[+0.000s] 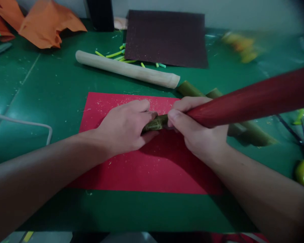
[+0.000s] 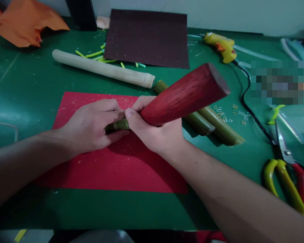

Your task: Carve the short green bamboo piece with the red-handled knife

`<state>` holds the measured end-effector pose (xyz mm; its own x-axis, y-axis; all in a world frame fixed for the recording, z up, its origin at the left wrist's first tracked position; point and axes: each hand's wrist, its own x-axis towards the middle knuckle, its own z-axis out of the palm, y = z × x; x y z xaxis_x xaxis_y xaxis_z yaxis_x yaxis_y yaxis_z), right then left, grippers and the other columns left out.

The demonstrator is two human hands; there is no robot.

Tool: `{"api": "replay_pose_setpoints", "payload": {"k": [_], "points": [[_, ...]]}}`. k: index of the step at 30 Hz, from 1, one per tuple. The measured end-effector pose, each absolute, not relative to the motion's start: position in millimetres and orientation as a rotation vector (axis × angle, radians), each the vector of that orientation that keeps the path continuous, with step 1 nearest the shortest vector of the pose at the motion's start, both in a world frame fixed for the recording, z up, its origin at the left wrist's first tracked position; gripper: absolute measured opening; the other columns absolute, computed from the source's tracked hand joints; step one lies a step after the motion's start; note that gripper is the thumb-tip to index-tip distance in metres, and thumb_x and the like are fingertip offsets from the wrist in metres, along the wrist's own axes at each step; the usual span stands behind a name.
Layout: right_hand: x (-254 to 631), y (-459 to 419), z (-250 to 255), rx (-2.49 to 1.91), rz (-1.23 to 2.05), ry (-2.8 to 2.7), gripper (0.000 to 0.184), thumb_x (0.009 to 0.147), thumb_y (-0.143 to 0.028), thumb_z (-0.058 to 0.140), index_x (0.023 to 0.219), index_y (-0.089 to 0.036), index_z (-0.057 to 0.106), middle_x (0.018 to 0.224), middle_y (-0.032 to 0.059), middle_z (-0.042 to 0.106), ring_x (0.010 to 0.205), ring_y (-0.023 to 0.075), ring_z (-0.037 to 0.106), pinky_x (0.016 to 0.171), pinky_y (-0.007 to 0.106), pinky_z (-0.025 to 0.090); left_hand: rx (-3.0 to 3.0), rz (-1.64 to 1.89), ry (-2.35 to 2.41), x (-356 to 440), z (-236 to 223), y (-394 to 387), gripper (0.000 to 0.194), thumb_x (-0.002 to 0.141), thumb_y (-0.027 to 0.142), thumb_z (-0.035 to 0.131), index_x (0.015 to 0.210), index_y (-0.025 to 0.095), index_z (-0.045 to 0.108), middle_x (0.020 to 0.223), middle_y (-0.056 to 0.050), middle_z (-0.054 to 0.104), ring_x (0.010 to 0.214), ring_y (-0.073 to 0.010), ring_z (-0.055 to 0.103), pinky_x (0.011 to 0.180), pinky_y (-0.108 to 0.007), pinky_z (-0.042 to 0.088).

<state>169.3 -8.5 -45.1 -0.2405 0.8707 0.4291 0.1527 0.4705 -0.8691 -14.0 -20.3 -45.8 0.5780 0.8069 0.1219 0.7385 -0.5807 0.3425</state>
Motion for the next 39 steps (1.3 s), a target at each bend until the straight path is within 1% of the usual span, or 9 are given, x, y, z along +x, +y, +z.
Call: {"api": "replay_pose_setpoints", "payload": {"k": [3,10,16,21,24,27,29,33,39], "points": [[171.7,-8.9,-43.2,-0.853,0.907,-1.772,0.027,0.081,-0.01,0.061,0.057,-0.021,0.056,0.054,-0.0033,0.053,0.052,0.01,0.049,0.049,0.026,0.039,2.559,0.399,1.272,-13.9,-45.6,-20.6,0.029,0.093,0.037,0.058,0.101,0.013,0.072,0.09,-0.007,0.06,0.081,-0.0213,0.057,0.065,-0.033,0.042],[173.1,-8.0,-40.2,-0.815,0.935,-1.894,0.029,0.084,-0.009,0.06,0.058,-0.022,0.052,0.055,-0.0029,0.052,0.05,0.0101,0.048,0.048,0.027,0.039,2.551,0.425,1.263,-14.4,-45.5,-20.8,0.026,0.093,0.034,0.057,0.091,0.013,0.071,0.089,-0.007,0.06,0.079,-0.0211,0.057,0.062,-0.033,0.04],[172.6,-8.5,-38.3,-0.846,0.926,-1.914,0.027,0.085,-0.013,0.061,0.06,-0.021,0.055,0.058,-0.003,0.055,0.052,0.008,0.05,0.049,0.025,0.04,2.573,0.436,1.258,-14.0,-45.6,-21.0,0.025,0.092,0.035,0.056,0.09,0.014,0.07,0.087,-0.007,0.059,0.077,-0.0209,0.057,0.06,-0.032,0.039],[173.1,-9.8,-38.2,-0.848,0.929,-1.902,0.027,0.084,-0.011,0.062,0.059,-0.023,0.057,0.058,-0.0027,0.057,0.051,0.0095,0.051,0.049,0.027,0.042,2.568,0.417,1.27,-13.5,-44.6,-21.2,0.025,0.091,0.035,0.056,0.09,0.013,0.07,0.086,-0.007,0.059,0.077,-0.0215,0.057,0.06,-0.033,0.04],[171.2,-10.4,-39.7,-0.854,0.913,-1.848,0.026,0.082,-0.011,0.064,0.06,-0.023,0.059,0.058,-0.0027,0.058,0.052,0.0102,0.053,0.05,0.027,0.043,2.561,0.401,1.279,-13.7,-43.9,-20.8,0.027,0.092,0.036,0.056,0.092,0.014,0.07,0.087,-0.007,0.059,0.078,-0.0215,0.057,0.061,-0.033,0.041],[167.9,-8.7,-43.9,-0.95,0.861,-1.626,0.024,0.082,-0.014,0.068,0.06,-0.022,0.061,0.058,-0.0031,0.059,0.051,0.0099,0.051,0.051,0.027,0.044,2.559,0.344,1.293,-13.8,-43.0,-20.6,0.029,0.092,0.037,0.056,0.1,0.013,0.071,0.093,-0.009,0.061,0.085,-0.0234,0.059,0.066,-0.034,0.043],[166.3,-7.0,-46.7,-0.953,0.869,-1.47,0.022,0.083,-0.018,0.069,0.063,-0.023,0.064,0.055,-0.004,0.056,0.048,0.0095,0.049,0.047,0.027,0.042,2.557,0.313,1.295,-13.9,-42.6,-20.7,0.031,0.092,0.037,0.056,0.104,0.012,0.071,0.097,-0.01,0.062,0.089,-0.0247,0.059,0.069,-0.035,0.045],[167.7,-7.4,-46.1,-0.844,0.946,-1.621,0.025,0.079,-0.012,0.068,0.057,-0.022,0.06,0.056,-0.0033,0.057,0.049,0.0092,0.05,0.048,0.026,0.042,2.543,0.356,1.271,-14.3,-43.7,-21.0,0.028,0.091,0.036,0.058,0.102,0.014,0.071,0.096,-0.009,0.063,0.086,-0.023,0.059,0.07,-0.035,0.045],[174.2,-9.9,-37.8,-0.825,0.938,-1.91,0.028,0.083,-0.011,0.061,0.058,-0.023,0.056,0.055,-0.003,0.055,0.05,0.01,0.05,0.047,0.026,0.04,2.548,0.421,1.261,-14.9,-46.1,-21.5,0.024,0.092,0.032,0.055,0.092,0.014,0.07,0.09,-0.007,0.06,0.079,-0.0208,0.058,0.063,-0.033,0.041]]}}
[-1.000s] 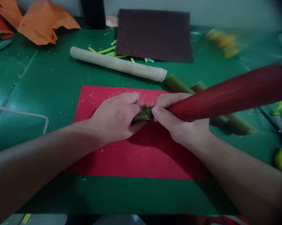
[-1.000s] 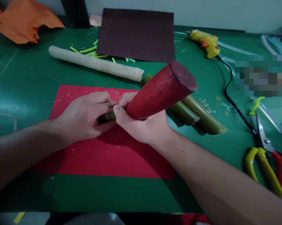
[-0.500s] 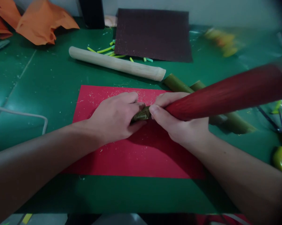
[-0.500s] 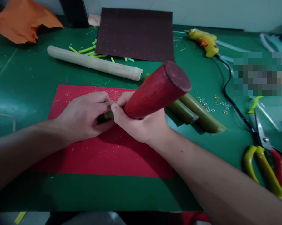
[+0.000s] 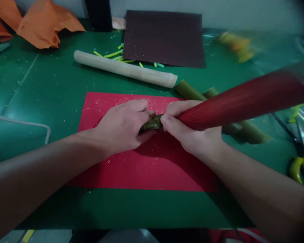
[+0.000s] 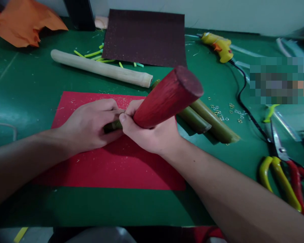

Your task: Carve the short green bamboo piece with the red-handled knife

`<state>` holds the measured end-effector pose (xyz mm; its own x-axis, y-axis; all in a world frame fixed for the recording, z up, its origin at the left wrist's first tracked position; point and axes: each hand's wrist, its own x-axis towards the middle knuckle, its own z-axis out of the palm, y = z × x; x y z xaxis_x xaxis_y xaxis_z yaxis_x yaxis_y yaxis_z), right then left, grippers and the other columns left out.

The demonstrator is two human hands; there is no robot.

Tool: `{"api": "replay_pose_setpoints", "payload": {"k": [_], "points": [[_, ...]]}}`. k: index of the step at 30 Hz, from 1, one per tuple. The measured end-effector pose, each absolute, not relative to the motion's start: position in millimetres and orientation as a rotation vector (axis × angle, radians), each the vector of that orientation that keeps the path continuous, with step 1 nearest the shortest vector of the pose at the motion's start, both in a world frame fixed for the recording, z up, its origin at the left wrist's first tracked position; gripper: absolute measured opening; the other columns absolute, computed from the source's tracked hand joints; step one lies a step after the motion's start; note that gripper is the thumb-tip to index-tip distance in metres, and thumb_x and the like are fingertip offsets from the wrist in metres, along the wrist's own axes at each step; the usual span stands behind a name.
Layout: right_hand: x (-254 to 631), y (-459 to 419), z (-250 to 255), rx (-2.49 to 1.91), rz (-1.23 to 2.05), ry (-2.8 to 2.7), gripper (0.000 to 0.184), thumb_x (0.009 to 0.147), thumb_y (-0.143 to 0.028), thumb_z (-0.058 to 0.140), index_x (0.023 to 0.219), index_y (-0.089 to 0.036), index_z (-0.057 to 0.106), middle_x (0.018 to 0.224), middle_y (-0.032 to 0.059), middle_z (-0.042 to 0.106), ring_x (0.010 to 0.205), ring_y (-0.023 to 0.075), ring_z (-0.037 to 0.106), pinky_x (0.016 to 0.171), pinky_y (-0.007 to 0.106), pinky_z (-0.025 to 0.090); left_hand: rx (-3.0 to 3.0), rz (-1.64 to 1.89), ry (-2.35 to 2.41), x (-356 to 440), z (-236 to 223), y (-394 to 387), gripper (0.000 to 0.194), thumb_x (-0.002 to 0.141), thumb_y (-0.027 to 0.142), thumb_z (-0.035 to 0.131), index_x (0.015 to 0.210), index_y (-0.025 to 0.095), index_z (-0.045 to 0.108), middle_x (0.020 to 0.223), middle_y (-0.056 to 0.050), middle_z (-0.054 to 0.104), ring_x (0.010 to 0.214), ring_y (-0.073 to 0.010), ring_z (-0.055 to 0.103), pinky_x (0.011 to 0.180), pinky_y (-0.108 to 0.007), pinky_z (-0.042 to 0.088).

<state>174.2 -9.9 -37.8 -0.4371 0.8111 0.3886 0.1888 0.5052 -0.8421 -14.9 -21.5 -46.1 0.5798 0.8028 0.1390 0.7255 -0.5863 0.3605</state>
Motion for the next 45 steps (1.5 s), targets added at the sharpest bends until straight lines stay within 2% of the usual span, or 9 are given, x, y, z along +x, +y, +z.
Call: {"api": "replay_pose_setpoints", "payload": {"k": [5,8,12,16,22,31,40,45], "points": [[173.4,-10.4,-38.8,-0.816,0.899,-1.92,0.024,0.081,-0.01,0.065,0.062,-0.024,0.058,0.06,-0.0029,0.06,0.052,0.0113,0.052,0.05,0.028,0.044,2.595,0.453,1.254,-15.6,-47.1,-21.7,0.025,0.093,0.033,0.054,0.089,0.014,0.069,0.087,-0.007,0.06,0.075,-0.0199,0.056,0.059,-0.032,0.038],[169.7,-11.2,-42.3,-0.872,0.871,-1.728,0.022,0.082,-0.013,0.068,0.064,-0.024,0.062,0.062,-0.0028,0.062,0.055,0.0118,0.056,0.053,0.028,0.047,2.596,0.44,1.253,-15.5,-46.5,-21.1,0.026,0.093,0.035,0.056,0.096,0.014,0.07,0.092,-0.008,0.062,0.081,-0.0213,0.058,0.064,-0.033,0.042],[167.4,-10.7,-44.8,-0.912,0.862,-1.594,0.023,0.082,-0.017,0.07,0.061,-0.023,0.063,0.059,-0.0038,0.059,0.051,0.0097,0.053,0.052,0.027,0.047,2.592,0.383,1.263,-14.7,-45.7,-21.0,0.029,0.093,0.036,0.057,0.104,0.013,0.07,0.095,-0.009,0.064,0.087,-0.0233,0.059,0.069,-0.034,0.045],[170.2,-10.1,-41.5,-0.895,0.894,-1.75,0.029,0.081,-0.009,0.063,0.056,-0.023,0.057,0.055,-0.003,0.055,0.052,0.0113,0.052,0.049,0.027,0.044,2.587,0.423,1.25,-14.2,-46.8,-21.6,0.027,0.092,0.036,0.058,0.099,0.014,0.071,0.092,-0.008,0.063,0.083,-0.0227,0.059,0.066,-0.034,0.043],[173.0,-9.7,-36.4,-0.787,0.916,-1.954,0.026,0.083,-0.011,0.062,0.06,-0.023,0.055,0.057,-0.0033,0.054,0.048,0.01,0.048,0.047,0.027,0.042,2.595,0.45,1.249,-14.3,-47.5,-21.2,0.025,0.093,0.034,0.055,0.09,0.014,0.069,0.088,-0.007,0.06,0.075,-0.0201,0.056,0.059,-0.032,0.037],[169.1,-13.5,-46.1,-0.878,0.78,-1.681,0.019,0.083,-0.018,0.071,0.067,-0.026,0.064,0.066,-0.0031,0.067,0.06,0.0141,0.062,0.056,0.03,0.052,2.593,0.422,1.266,-15.1,-46.0,-21.3,0.025,0.093,0.034,0.056,0.097,0.014,0.07,0.093,-0.009,0.063,0.084,-0.0221,0.059,0.067,-0.032,0.044],[175.8,-8.9,-39.4,-0.824,0.896,-1.902,0.028,0.083,-0.012,0.062,0.058,-0.023,0.056,0.054,-0.0033,0.055,0.048,0.0104,0.049,0.045,0.027,0.039,2.565,0.439,1.244,-14.4,-47.1,-21.5,0.026,0.093,0.035,0.057,0.098,0.014,0.07,0.093,-0.008,0.063,0.084,-0.0213,0.06,0.067,-0.033,0.046],[175.9,-11.0,-36.6,-0.809,0.868,-1.99,0.026,0.082,-0.013,0.062,0.059,-0.023,0.055,0.056,-0.0036,0.055,0.048,0.0101,0.049,0.049,0.029,0.041,2.582,0.415,1.246,-15.2,-45.4,-21.5,0.027,0.093,0.036,0.055,0.097,0.013,0.07,0.091,-0.008,0.061,0.08,-0.0213,0.058,0.063,-0.033,0.043]]}}
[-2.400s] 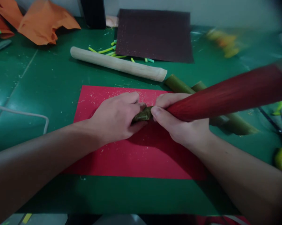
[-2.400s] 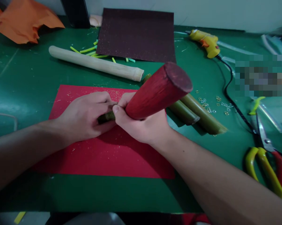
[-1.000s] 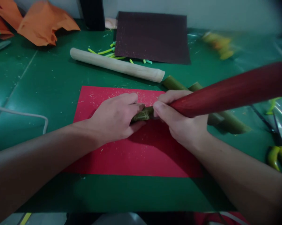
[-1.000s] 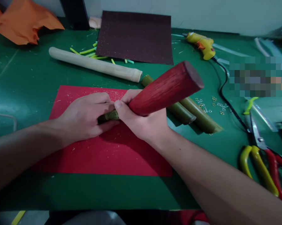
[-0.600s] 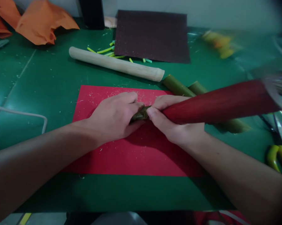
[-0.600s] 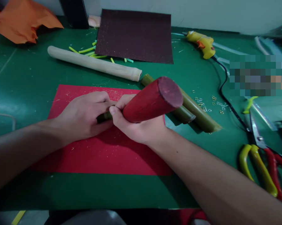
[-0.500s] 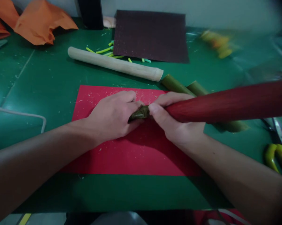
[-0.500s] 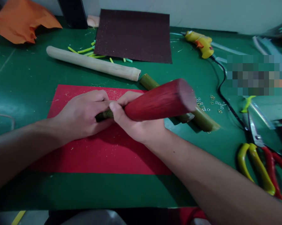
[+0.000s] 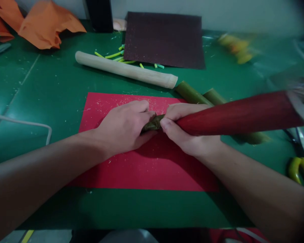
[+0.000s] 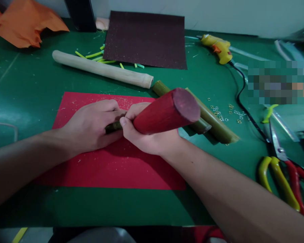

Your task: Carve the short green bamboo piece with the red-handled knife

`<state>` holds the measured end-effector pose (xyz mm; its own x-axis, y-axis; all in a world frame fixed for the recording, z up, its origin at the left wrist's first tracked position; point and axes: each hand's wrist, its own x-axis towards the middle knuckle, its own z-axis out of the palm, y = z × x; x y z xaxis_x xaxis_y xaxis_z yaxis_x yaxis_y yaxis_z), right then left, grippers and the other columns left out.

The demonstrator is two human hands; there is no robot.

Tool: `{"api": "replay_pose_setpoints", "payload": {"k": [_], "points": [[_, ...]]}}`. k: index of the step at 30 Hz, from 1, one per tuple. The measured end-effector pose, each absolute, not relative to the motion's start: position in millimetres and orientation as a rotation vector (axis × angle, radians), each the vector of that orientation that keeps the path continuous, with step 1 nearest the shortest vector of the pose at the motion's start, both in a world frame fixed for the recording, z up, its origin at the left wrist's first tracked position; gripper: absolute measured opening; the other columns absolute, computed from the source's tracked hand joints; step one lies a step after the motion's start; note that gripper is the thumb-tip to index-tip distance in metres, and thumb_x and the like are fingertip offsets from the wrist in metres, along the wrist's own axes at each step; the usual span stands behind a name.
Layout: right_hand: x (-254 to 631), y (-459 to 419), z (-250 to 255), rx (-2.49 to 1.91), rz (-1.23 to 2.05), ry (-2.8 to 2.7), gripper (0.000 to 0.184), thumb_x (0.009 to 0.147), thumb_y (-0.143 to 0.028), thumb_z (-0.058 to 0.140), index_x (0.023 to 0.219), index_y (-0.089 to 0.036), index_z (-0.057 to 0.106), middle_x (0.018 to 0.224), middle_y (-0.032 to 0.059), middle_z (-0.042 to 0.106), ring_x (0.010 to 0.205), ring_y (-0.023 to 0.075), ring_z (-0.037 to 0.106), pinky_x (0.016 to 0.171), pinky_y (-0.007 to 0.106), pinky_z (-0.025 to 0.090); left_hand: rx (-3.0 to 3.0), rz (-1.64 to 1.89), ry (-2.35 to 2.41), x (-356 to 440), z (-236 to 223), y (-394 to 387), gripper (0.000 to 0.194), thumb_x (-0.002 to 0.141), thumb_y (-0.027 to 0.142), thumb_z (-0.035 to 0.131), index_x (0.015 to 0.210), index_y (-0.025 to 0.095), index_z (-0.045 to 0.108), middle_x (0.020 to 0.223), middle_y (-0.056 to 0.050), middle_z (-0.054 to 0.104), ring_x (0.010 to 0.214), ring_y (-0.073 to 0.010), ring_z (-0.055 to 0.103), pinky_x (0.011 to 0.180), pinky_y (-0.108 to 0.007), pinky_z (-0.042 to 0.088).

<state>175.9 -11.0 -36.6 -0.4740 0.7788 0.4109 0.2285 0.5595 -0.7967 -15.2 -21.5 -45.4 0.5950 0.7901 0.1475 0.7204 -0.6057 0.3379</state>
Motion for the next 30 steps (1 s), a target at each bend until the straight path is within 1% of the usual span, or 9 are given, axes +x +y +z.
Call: {"api": "replay_pose_setpoints", "payload": {"k": [2,5,8,10,13,18,23,28,30], "points": [[174.7,-12.1,-38.0,-0.81,0.863,-1.972,0.024,0.081,-0.013,0.063,0.061,-0.024,0.056,0.056,-0.0038,0.056,0.049,0.0104,0.05,0.05,0.029,0.043,2.591,0.415,1.256,-15.3,-45.1,-21.5,0.026,0.093,0.035,0.055,0.096,0.014,0.07,0.09,-0.008,0.061,0.079,-0.0207,0.058,0.062,-0.032,0.042],[171.6,-11.4,-42.1,-0.878,0.82,-1.795,0.024,0.082,-0.015,0.067,0.062,-0.025,0.059,0.06,-0.0032,0.061,0.055,0.013,0.058,0.054,0.029,0.049,2.609,0.424,1.265,-14.6,-46.1,-21.6,0.026,0.093,0.035,0.055,0.097,0.014,0.07,0.091,-0.008,0.062,0.081,-0.0213,0.059,0.066,-0.032,0.046],[168.4,-7.7,-45.3,-0.943,0.78,-1.646,0.021,0.084,-0.023,0.071,0.065,-0.025,0.064,0.063,-0.003,0.064,0.06,0.0133,0.06,0.062,0.03,0.052,2.613,0.434,1.283,-13.4,-47.7,-22.0,0.028,0.093,0.036,0.056,0.102,0.013,0.07,0.098,-0.01,0.065,0.09,-0.0237,0.061,0.073,-0.034,0.05],[167.6,-5.9,-45.9,-0.931,0.82,-1.609,0.021,0.083,-0.021,0.07,0.063,-0.025,0.064,0.06,-0.0025,0.062,0.055,0.0126,0.056,0.056,0.03,0.05,2.609,0.417,1.285,-12.9,-48.0,-22.1,0.029,0.093,0.036,0.056,0.104,0.013,0.069,0.1,-0.011,0.065,0.091,-0.0245,0.061,0.075,-0.035,0.05],[168.9,-6.2,-44.8,-0.915,0.875,-1.639,0.025,0.081,-0.016,0.067,0.058,-0.023,0.061,0.056,-0.0028,0.058,0.05,0.0105,0.052,0.05,0.027,0.046,2.605,0.384,1.272,-12.9,-47.1,-22.0,0.028,0.092,0.036,0.057,0.101,0.013,0.07,0.095,-0.01,0.064,0.087,-0.0241,0.06,0.071,-0.035,0.048],[174.0,-7.9,-40.0,-0.84,0.919,-1.835,0.028,0.081,-0.013,0.062,0.056,-0.022,0.056,0.053,-0.0034,0.054,0.048,0.0095,0.049,0.046,0.026,0.039,2.586,0.42,1.258,-13.3,-46.5,-21.7,0.025,0.093,0.034,0.055,0.095,0.014,0.07,0.089,-0.008,0.061,0.08,-0.0214,0.058,0.065,-0.033,0.044],[174.4,-10.0,-38.5,-0.799,0.897,-1.951,0.026,0.084,-0.013,0.064,0.062,-0.024,0.057,0.057,-0.0032,0.057,0.05,0.0111,0.052,0.048,0.028,0.043,2.603,0.458,1.253,-14.4,-47.3,-21.2,0.024,0.092,0.033,0.055,0.091,0.014,0.069,0.086,-0.007,0.06,0.075,-0.0204,0.057,0.06,-0.032,0.042],[170.1,-11.4,-46.4,-0.865,0.799,-1.695,0.022,0.085,-0.015,0.069,0.068,-0.026,0.063,0.066,-0.0027,0.065,0.061,0.0138,0.061,0.058,0.03,0.052,2.61,0.435,1.247,-14.7,-47.4,-20.6,0.028,0.093,0.035,0.056,0.101,0.012,0.07,0.096,-0.01,0.064,0.084,-0.0231,0.06,0.067,-0.035,0.046],[169.5,-9.9,-47.9,-0.855,0.813,-1.606,0.02,0.084,-0.017,0.071,0.067,-0.025,0.064,0.063,-0.0031,0.063,0.058,0.0131,0.059,0.057,0.029,0.051,2.599,0.414,1.249,-14.2,-47.6,-20.7,0.03,0.094,0.035,0.054,0.104,0.012,0.07,0.098,-0.01,0.064,0.088,-0.024,0.06,0.071,-0.036,0.047]]}}
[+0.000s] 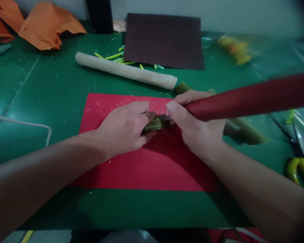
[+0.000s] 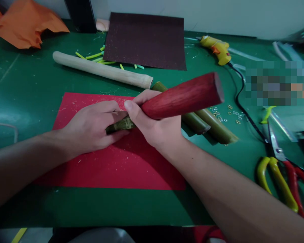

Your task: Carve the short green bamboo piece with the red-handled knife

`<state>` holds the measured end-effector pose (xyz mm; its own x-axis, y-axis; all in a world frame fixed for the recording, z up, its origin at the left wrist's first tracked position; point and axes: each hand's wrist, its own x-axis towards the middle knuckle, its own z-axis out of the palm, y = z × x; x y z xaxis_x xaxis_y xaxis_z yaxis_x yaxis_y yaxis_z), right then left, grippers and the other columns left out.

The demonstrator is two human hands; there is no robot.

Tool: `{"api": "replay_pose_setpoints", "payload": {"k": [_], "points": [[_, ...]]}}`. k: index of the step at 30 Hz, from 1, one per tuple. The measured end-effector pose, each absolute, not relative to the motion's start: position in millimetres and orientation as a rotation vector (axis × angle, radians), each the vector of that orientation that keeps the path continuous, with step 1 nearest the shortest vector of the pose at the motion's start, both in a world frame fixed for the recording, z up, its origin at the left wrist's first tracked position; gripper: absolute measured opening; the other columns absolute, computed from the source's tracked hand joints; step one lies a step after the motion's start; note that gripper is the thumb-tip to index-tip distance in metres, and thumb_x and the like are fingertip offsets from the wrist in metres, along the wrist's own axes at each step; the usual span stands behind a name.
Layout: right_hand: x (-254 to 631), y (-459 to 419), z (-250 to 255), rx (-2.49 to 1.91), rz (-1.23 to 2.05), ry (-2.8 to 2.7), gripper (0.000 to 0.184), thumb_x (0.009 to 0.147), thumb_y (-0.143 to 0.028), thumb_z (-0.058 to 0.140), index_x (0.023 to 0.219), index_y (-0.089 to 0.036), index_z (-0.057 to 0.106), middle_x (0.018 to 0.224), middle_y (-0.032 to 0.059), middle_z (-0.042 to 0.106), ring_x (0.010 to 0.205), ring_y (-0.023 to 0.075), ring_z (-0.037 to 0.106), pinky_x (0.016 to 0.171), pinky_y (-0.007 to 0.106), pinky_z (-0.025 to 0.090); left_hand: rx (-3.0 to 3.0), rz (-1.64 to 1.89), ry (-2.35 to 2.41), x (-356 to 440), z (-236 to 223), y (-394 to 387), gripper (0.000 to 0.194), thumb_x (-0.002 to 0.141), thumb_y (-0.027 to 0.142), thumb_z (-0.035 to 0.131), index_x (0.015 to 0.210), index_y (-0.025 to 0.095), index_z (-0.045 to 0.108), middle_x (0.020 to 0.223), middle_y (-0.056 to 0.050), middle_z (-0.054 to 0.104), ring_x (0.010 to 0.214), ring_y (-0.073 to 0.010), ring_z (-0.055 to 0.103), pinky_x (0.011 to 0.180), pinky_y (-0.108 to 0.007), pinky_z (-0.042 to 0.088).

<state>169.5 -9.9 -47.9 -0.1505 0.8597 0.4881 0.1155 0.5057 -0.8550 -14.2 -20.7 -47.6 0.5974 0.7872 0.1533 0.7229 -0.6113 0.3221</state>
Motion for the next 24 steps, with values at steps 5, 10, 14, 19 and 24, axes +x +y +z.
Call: {"api": "replay_pose_setpoints", "payload": {"k": [5,10,14,19,24], "points": [[173.1,-7.3,-43.2,-0.895,0.856,-1.762,0.027,0.081,-0.011,0.063,0.057,-0.023,0.059,0.055,-0.0029,0.057,0.051,0.011,0.053,0.048,0.026,0.044,2.599,0.41,1.255,-13.7,-48.2,-21.4,0.03,0.093,0.038,0.056,0.101,0.013,0.071,0.092,-0.008,0.061,0.084,-0.0232,0.058,0.069,-0.036,0.045],[175.8,-7.4,-37.3,-0.818,0.878,-1.945,0.027,0.083,-0.012,0.061,0.059,-0.022,0.055,0.054,-0.0035,0.053,0.047,0.0093,0.049,0.044,0.025,0.04,2.588,0.448,1.249,-14.2,-48.7,-21.5,0.026,0.093,0.035,0.054,0.093,0.014,0.071,0.087,-0.006,0.058,0.077,-0.0211,0.057,0.061,-0.033,0.041],[173.5,-9.9,-38.4,-0.821,0.87,-1.91,0.024,0.083,-0.011,0.064,0.062,-0.023,0.058,0.057,-0.0038,0.057,0.051,0.0105,0.054,0.048,0.025,0.044,2.603,0.465,1.253,-14.0,-48.4,-21.1,0.025,0.092,0.034,0.055,0.091,0.014,0.07,0.087,-0.007,0.06,0.078,-0.0212,0.057,0.061,-0.033,0.042],[169.3,-8.6,-44.1,-0.89,0.819,-1.629,0.018,0.083,-0.018,0.071,0.067,-0.024,0.065,0.065,-0.0031,0.065,0.06,0.0123,0.06,0.058,0.028,0.051,2.611,0.441,1.267,-13.6,-48.6,-21.3,0.028,0.092,0.036,0.057,0.099,0.012,0.071,0.095,-0.009,0.064,0.086,-0.0241,0.061,0.069,-0.035,0.047],[170.7,-6.1,-43.4,-0.907,0.902,-1.653,0.024,0.081,-0.015,0.067,0.059,-0.021,0.061,0.057,-0.0035,0.057,0.052,0.0095,0.052,0.051,0.025,0.045,2.604,0.416,1.272,-12.9,-48.2,-22.4,0.029,0.092,0.036,0.056,0.104,0.013,0.071,0.095,-0.009,0.063,0.087,-0.0241,0.06,0.07,-0.035,0.046]]}}
